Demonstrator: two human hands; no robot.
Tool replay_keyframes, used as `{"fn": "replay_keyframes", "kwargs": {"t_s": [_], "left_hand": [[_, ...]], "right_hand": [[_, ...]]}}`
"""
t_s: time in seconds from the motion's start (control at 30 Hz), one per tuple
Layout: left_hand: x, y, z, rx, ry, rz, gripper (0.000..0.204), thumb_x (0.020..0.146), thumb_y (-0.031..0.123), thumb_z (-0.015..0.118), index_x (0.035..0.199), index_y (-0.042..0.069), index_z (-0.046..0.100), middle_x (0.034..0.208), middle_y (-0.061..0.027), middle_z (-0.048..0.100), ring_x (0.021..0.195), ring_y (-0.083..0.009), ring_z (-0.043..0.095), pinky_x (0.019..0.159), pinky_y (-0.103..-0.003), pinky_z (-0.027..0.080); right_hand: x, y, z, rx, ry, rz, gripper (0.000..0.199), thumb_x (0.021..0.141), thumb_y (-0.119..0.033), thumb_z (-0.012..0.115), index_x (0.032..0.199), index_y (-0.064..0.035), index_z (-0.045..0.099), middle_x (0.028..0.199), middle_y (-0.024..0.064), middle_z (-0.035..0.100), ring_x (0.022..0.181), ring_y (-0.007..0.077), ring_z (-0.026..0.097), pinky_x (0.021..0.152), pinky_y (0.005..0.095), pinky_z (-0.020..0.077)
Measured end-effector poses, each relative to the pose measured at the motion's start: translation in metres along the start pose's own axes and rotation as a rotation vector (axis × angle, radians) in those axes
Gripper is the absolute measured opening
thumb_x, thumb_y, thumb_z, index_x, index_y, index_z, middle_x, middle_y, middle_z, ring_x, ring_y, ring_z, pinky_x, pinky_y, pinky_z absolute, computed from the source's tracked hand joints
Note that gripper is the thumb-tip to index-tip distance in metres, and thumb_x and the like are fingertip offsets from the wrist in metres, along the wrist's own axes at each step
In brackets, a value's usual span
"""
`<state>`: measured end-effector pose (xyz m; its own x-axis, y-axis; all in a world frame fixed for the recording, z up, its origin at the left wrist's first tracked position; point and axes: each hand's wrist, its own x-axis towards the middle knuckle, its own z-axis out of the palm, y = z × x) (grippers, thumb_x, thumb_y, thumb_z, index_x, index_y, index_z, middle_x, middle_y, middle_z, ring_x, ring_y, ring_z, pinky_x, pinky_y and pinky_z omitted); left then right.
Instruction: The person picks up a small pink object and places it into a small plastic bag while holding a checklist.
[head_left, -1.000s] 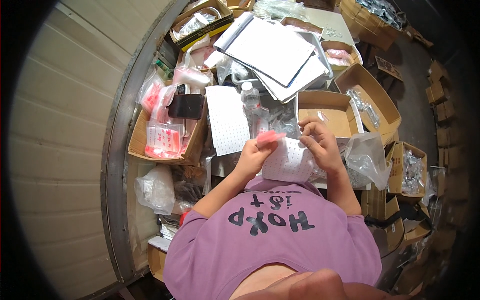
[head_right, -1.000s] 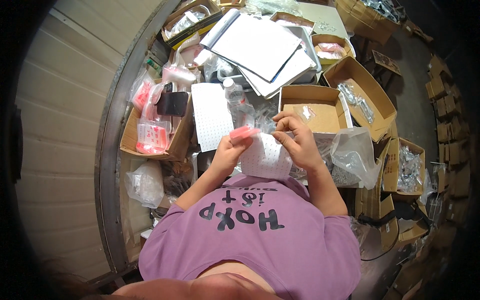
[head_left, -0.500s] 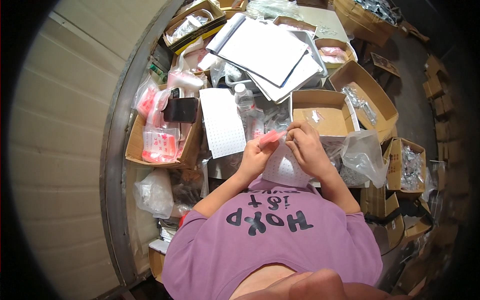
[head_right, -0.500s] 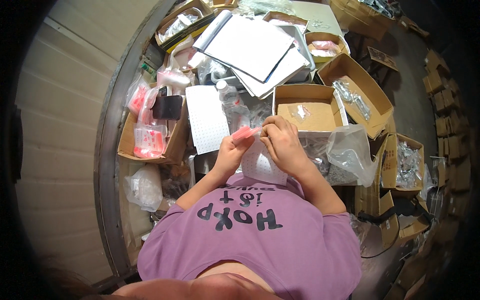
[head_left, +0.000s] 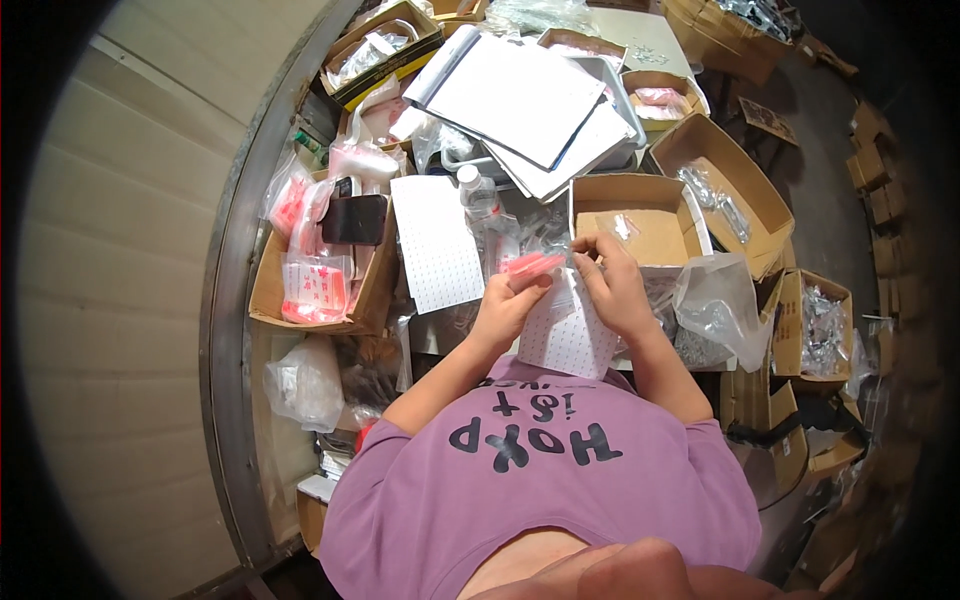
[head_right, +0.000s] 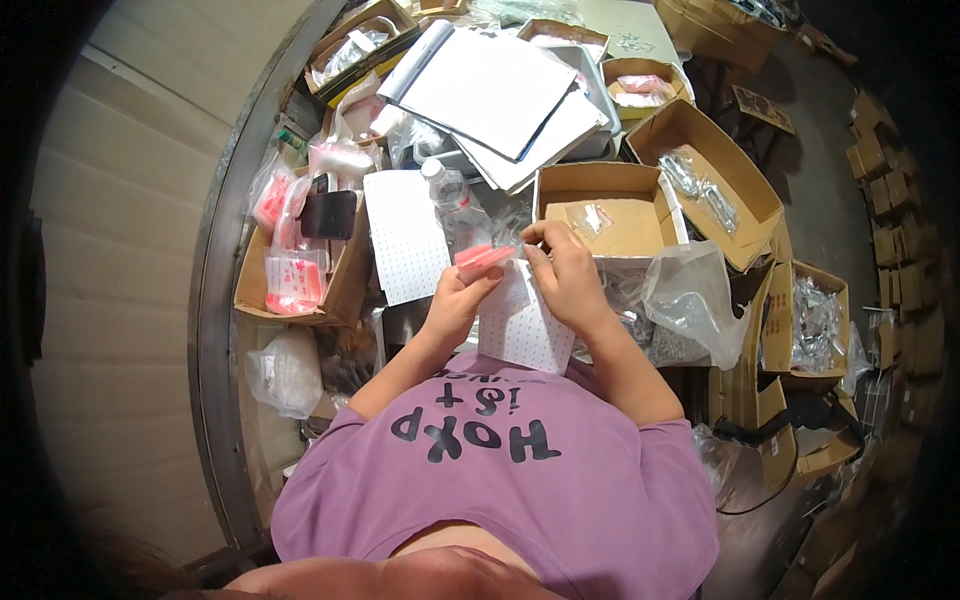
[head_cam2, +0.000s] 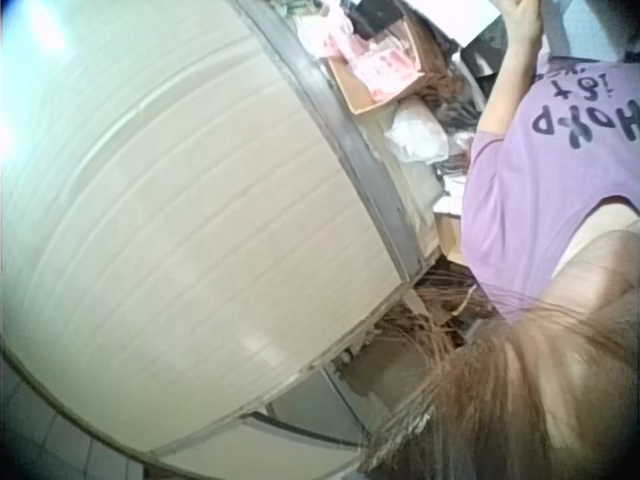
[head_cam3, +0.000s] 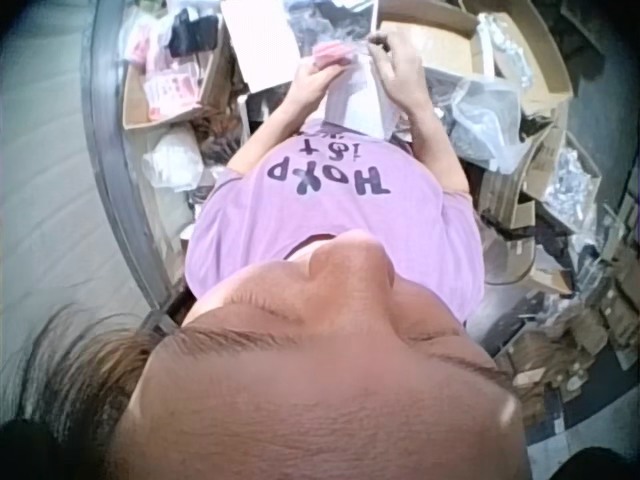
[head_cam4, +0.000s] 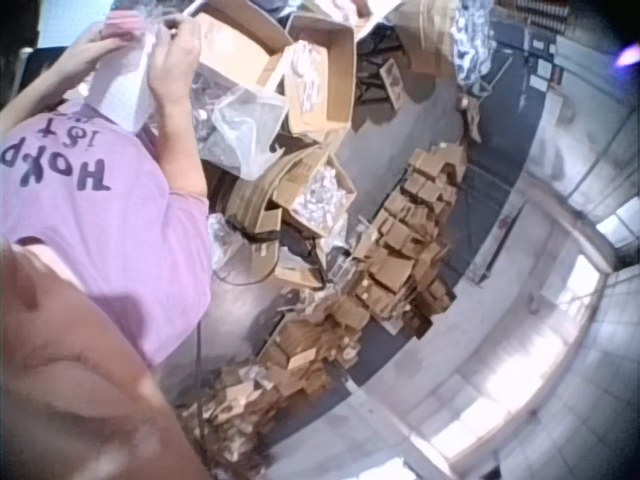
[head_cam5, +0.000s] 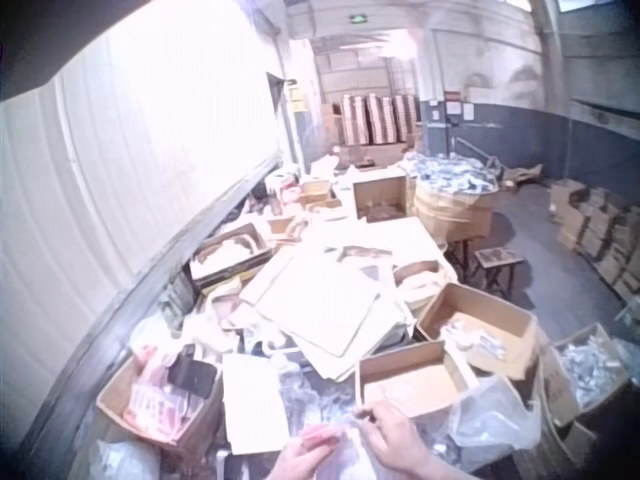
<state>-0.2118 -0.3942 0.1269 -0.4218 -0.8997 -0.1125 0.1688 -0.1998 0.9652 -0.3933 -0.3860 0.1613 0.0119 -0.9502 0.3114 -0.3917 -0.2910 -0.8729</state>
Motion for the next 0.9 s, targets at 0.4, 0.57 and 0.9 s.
{"fn": "replay_keyframes", "kwargs": {"t_s": [0.4,0.57,0.9], "left_hand": [[0.027,0.005,0.012,0.176,0.063,0.171,0.024,0.087,0.013,0.062,0.104,-0.003,0.066,0.086,-0.0027,0.066,0.079,-0.0085,0.057,0.071,-0.024,0.046],[0.025,-0.007,0.023,0.065,0.114,0.159,0.022,0.087,0.01,0.063,0.104,-0.003,0.067,0.086,-0.0014,0.064,0.078,-0.0072,0.056,0.07,-0.023,0.046],[0.013,-0.023,0.018,-0.073,0.357,0.035,0.025,0.088,0.01,0.063,0.111,-0.001,0.064,0.1,-0.0026,0.065,0.09,-0.0081,0.056,0.081,-0.022,0.044]], "right_hand": [[0.02,0.016,-0.016,0.323,-0.028,0.107,0.028,0.081,-0.006,0.068,0.106,0.0007,0.055,0.082,0.0087,0.064,0.079,0.0137,0.062,0.069,0.0257,0.0491],[0.02,0.033,-0.021,0.438,-0.065,0.128,0.025,0.083,-0.001,0.064,0.106,0.0004,0.054,0.087,0.0086,0.065,0.082,0.0142,0.063,0.072,0.0261,0.05],[0.043,0.084,-0.065,0.055,0.143,0.08,0.021,0.083,0.003,0.057,0.104,0.0019,0.058,0.096,0.0119,0.066,0.089,0.0195,0.063,0.08,0.0309,0.0493]]}}
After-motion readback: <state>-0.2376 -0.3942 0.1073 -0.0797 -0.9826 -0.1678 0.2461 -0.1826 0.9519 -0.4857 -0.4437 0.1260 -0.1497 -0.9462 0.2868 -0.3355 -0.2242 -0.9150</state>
